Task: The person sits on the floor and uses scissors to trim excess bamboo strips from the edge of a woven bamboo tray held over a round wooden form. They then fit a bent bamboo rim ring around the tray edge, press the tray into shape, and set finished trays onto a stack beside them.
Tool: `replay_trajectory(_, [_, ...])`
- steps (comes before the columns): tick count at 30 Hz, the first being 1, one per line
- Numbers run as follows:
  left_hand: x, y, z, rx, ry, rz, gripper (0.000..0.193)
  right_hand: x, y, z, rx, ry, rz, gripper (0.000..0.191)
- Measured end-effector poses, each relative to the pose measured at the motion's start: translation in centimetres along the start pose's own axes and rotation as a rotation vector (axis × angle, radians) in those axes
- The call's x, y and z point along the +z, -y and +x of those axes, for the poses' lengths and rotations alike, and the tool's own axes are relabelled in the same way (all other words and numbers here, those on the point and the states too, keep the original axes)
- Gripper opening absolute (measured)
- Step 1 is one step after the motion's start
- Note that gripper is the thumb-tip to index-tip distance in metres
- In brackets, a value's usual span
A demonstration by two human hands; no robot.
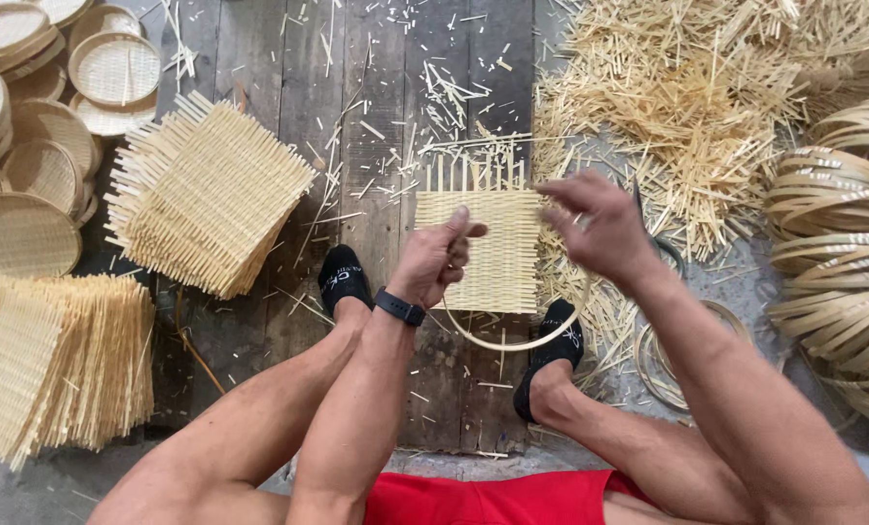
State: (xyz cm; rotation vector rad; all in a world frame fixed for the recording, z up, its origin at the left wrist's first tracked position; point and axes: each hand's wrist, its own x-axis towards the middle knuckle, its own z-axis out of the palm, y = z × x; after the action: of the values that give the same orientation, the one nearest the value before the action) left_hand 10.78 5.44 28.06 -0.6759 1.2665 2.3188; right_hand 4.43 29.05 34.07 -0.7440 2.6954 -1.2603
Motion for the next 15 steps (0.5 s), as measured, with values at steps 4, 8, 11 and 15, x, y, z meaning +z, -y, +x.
replay_trajectory(4, [1.3,-0.5,-0.1,-0.127,0.075,0.103,0.067,2.1,2.6,-0.2,-0.554,-0.063,-0.294,0.025])
replay_trajectory(8, [2.0,-0.6,0.0,-0.301,0.206,0.092,0.086,3.3,2.7,-0.6,-0.668,-0.013,-0.403,0.021])
replay_trajectory(11, [2.1,-0.7,0.0,-0.273,0.203,0.3,0.086,3.9,2.1,-1.1,-0.641,0.014,-0.359,0.017])
replay_trajectory(15, [2.4,-0.7,0.1,-0.254,0.226,0.359,0.082,5.1,1.9,-1.1,-0.677,0.092,-0.367,0.016])
